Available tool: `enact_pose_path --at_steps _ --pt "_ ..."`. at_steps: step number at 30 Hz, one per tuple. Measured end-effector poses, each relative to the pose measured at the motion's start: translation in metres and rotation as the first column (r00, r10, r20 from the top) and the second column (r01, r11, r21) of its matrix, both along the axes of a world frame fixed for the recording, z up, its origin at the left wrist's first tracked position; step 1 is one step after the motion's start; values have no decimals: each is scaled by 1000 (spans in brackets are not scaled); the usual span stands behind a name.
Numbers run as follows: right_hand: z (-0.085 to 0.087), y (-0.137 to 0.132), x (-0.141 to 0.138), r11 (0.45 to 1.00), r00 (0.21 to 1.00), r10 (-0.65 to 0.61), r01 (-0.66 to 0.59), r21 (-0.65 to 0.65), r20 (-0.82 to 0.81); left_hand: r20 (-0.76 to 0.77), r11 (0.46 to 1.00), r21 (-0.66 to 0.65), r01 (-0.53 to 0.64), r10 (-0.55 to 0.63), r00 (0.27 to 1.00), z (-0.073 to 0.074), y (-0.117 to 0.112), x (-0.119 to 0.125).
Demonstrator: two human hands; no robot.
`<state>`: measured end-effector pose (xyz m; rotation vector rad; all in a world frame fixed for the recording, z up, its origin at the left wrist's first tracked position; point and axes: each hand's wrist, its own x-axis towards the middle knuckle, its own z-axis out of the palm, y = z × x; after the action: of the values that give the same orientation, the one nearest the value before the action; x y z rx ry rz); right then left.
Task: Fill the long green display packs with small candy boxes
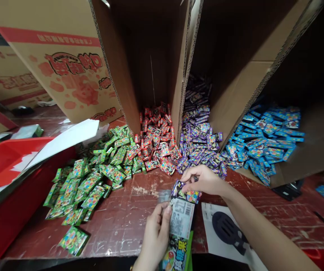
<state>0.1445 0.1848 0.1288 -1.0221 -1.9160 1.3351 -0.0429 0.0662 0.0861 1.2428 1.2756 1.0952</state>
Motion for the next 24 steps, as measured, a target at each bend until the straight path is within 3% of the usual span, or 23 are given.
enact_pose_path --at_steps 4,8,11,17,20,24 --pt "-1 2 8 998 999 -36 37 42 -25 -11 1000 9 1 0 1000 -2 1 -1" --pt "-5 3 12 997 995 -79 79 -7 -58 -11 999 -2 -50 50 999 -1 5 -4" --pt "-6 3 7 986 977 -165 166 -11 -136 13 1000 -10 11 -11 1000 0 7 -2" --pt "5 5 4 997 992 27 -17 80 -121 121 995 -54 85 -78 990 2 8 3" --pt "12 9 10 993 988 39 -22 116 -149 137 993 -70 90 -80 987 2 9 2" --pt "14 9 7 995 989 92 -88 36 -119 166 993 -72 88 -75 983 0 9 3"
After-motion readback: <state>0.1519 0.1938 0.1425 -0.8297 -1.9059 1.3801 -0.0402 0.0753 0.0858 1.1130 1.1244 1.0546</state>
